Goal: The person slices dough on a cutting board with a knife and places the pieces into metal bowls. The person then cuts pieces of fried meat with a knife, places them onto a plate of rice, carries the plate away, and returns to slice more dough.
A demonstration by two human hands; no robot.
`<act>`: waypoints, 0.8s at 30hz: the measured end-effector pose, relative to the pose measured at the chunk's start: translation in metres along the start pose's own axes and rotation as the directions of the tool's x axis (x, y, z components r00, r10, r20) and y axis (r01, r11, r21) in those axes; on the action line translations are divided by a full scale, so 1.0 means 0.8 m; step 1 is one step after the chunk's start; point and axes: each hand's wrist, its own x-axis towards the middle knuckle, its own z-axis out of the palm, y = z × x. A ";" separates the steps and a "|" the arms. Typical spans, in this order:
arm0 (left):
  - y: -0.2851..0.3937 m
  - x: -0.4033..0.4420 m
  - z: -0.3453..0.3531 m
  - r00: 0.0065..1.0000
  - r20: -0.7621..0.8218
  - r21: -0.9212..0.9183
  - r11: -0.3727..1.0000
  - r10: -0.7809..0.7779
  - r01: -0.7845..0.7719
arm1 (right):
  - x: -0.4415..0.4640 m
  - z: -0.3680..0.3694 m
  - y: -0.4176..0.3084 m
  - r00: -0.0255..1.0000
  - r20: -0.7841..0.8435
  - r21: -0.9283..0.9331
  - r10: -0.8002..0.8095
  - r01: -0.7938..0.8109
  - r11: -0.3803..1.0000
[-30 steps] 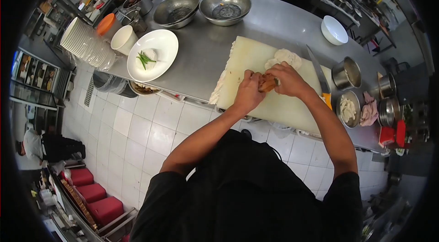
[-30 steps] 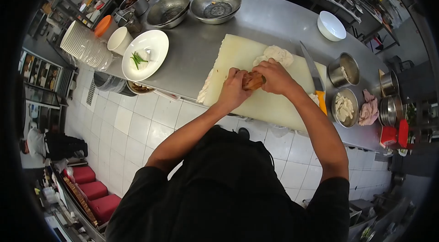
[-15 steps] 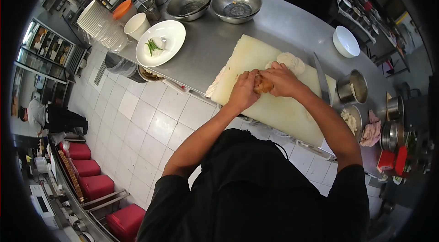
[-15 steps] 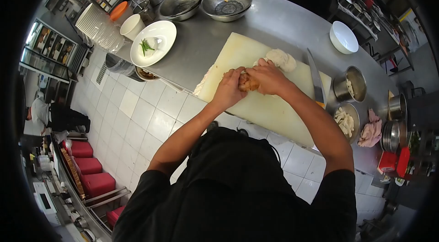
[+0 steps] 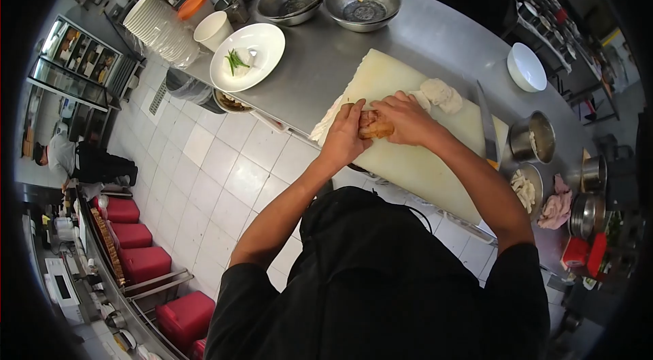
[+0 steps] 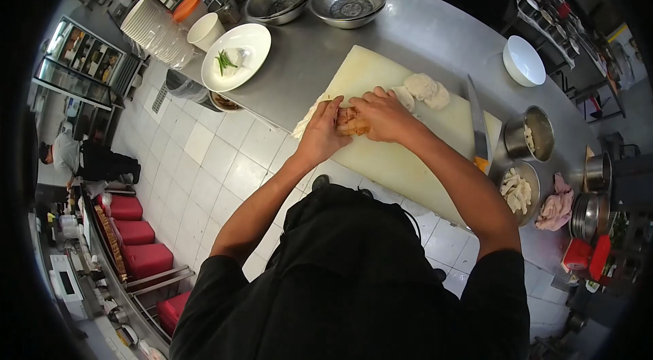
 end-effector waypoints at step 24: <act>0.001 0.014 -0.028 0.917 -0.371 0.013 0.986 -0.150 0.166 | 0.071 -0.010 -0.046 0.963 -0.105 0.345 0.247 -0.197 0.918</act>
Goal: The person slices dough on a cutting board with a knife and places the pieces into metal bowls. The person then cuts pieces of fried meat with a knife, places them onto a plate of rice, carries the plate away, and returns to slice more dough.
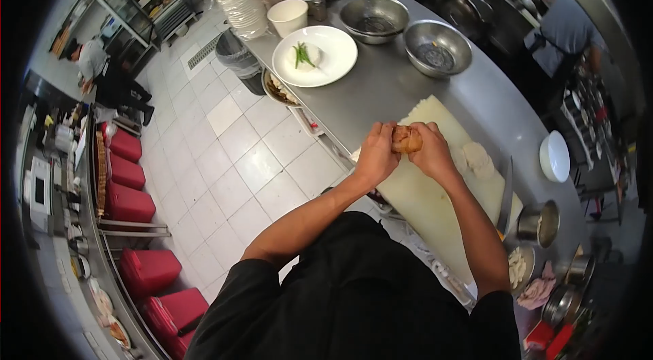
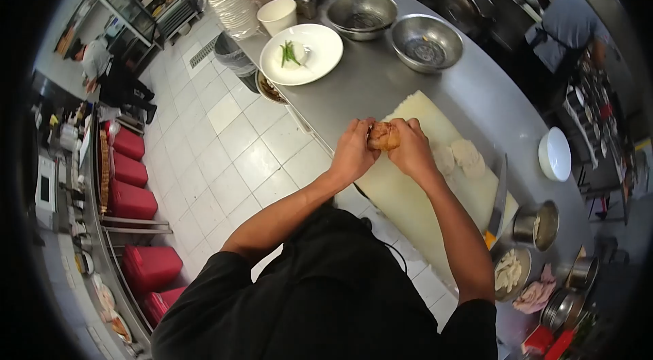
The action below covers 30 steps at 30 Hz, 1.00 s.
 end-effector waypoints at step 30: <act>-0.207 0.199 -0.092 0.897 -0.283 -0.017 0.937 -0.339 0.348 | 0.449 0.140 -0.097 0.725 0.638 -0.126 -0.259 0.430 0.894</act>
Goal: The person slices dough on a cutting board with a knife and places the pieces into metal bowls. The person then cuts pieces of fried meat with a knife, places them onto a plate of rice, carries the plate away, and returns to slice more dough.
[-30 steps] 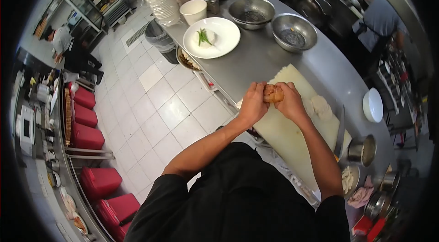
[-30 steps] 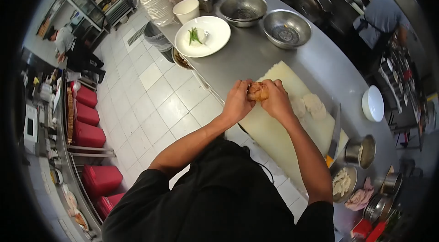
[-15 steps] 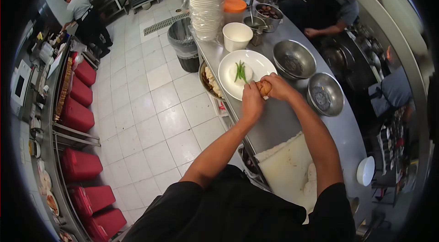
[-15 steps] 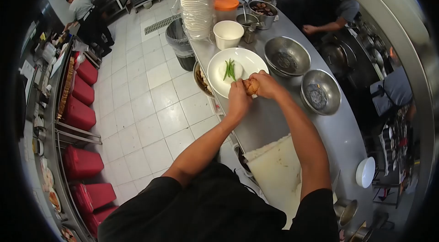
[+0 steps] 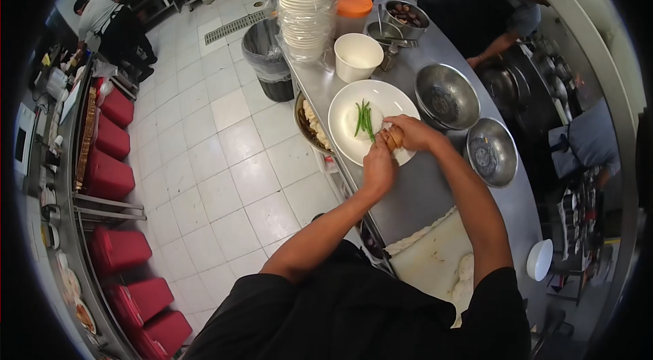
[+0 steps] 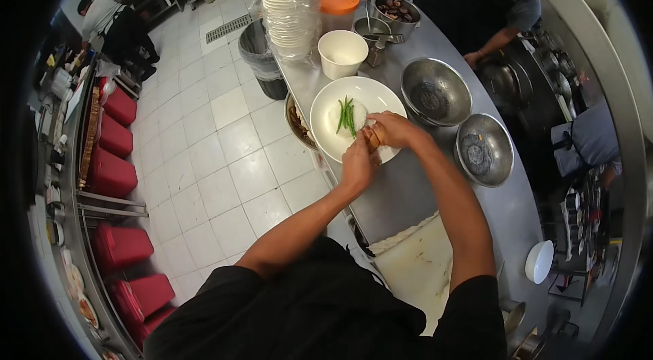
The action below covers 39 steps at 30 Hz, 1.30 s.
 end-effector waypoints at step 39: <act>-0.118 -0.199 -0.285 0.881 0.009 -0.310 0.836 -0.473 0.452 | -0.069 0.114 0.026 0.896 -0.101 0.994 0.433 0.070 0.085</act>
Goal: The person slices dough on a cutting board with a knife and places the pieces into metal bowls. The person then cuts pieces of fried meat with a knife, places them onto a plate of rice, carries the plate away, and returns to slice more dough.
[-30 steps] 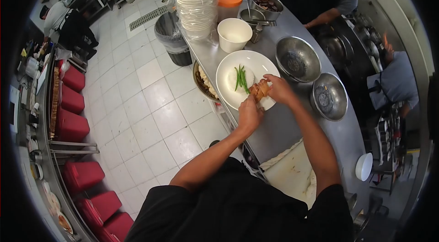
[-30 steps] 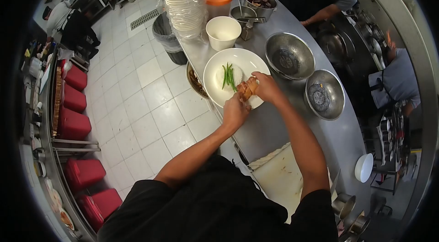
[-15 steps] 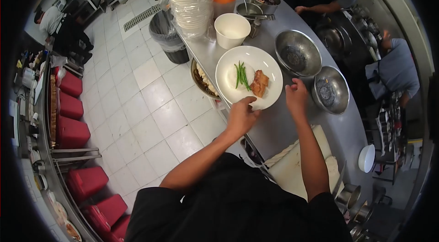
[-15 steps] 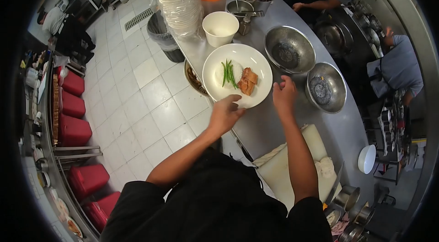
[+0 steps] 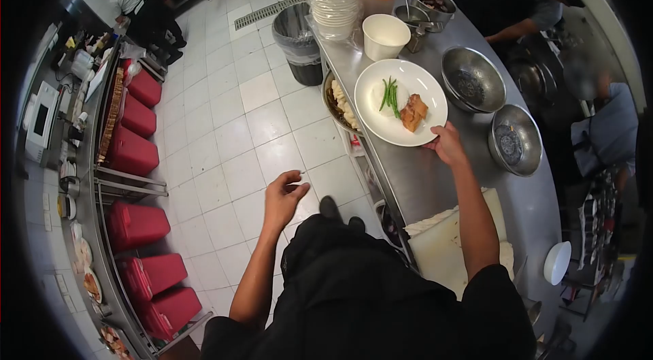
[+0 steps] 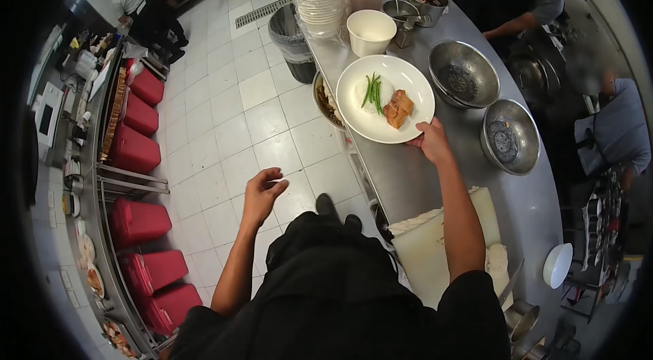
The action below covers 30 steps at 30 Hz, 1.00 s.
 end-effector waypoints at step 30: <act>-0.566 -0.195 -0.614 0.197 -0.722 -0.459 0.672 -0.663 0.581 | 0.008 0.551 0.095 0.929 0.368 -0.077 -0.032 0.065 0.995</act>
